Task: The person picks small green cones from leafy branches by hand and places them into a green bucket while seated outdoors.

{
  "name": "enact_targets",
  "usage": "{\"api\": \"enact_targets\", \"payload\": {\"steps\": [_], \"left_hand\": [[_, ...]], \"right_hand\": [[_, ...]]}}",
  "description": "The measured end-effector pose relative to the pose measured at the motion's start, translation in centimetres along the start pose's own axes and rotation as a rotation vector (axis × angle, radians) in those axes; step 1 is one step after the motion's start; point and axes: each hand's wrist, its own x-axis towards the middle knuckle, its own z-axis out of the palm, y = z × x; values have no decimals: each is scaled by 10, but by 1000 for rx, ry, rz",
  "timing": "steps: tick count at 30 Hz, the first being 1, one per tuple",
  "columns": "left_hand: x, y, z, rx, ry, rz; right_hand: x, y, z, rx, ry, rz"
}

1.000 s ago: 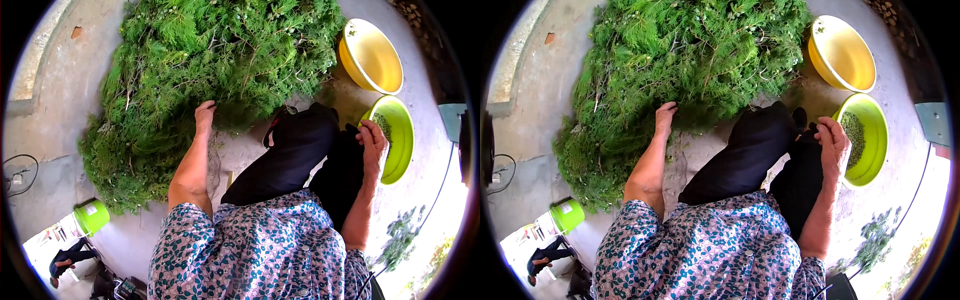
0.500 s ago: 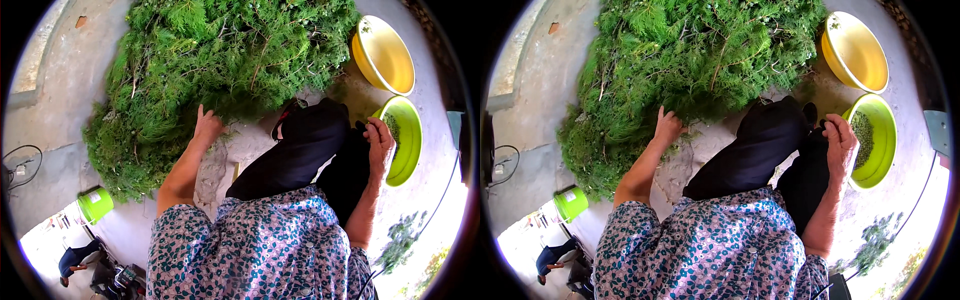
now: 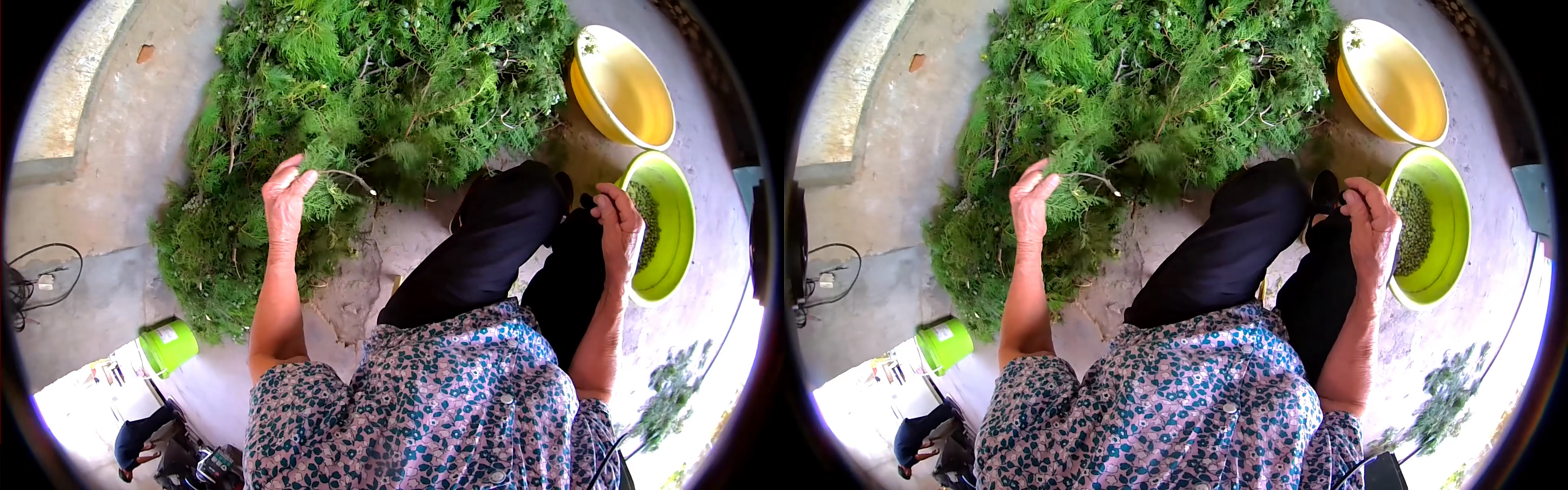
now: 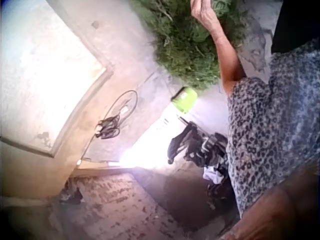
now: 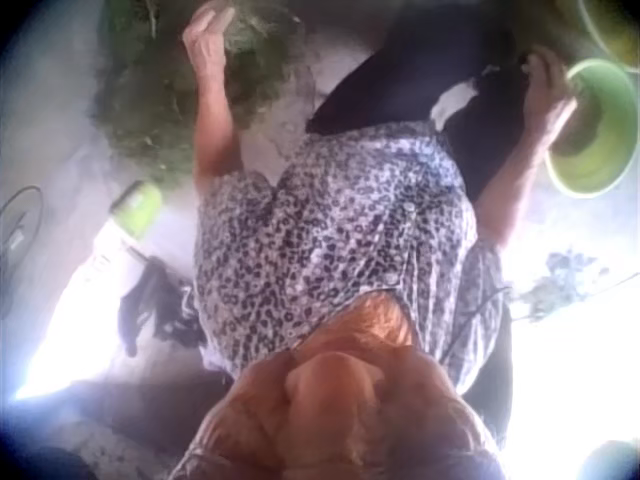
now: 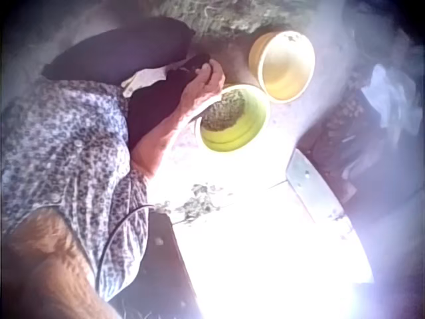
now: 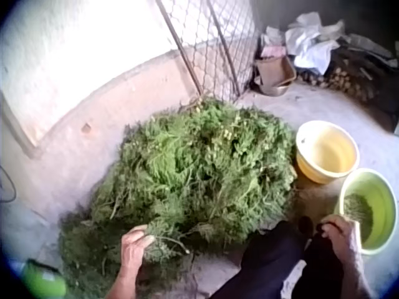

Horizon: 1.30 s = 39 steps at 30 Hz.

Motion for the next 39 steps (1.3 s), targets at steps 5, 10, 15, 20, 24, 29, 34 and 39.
{"api": "enact_targets", "payload": {"steps": [5, 10, 15, 20, 24, 29, 34, 39], "left_hand": [[0, 48, 3, -14, 47, 126], [4, 88, 20, -100, 29, 216], [10, 114, 37, -39, -21, 314], [8, 146, 67, 62, -74, 387], [25, 159, 72, 250, -114, 661], [38, 187, 101, 336, -254, 849], [41, 212, 133, 572, -314, 1132], [29, 238, 184, 714, -190, 1240]], "right_hand": [[-2, -7, 9, 110, -34, 116], [-6, -56, 76, 240, -386, -117], [-2, -70, 162, 363, -580, -108], [-1, -82, 159, 456, -362, -12], [30, -93, 115, 852, -346, 117], [66, -97, 70, 264, -534, -53], [72, -83, 66, -345, -391, -395], [75, -51, 62, -93, -226, -476]]}}
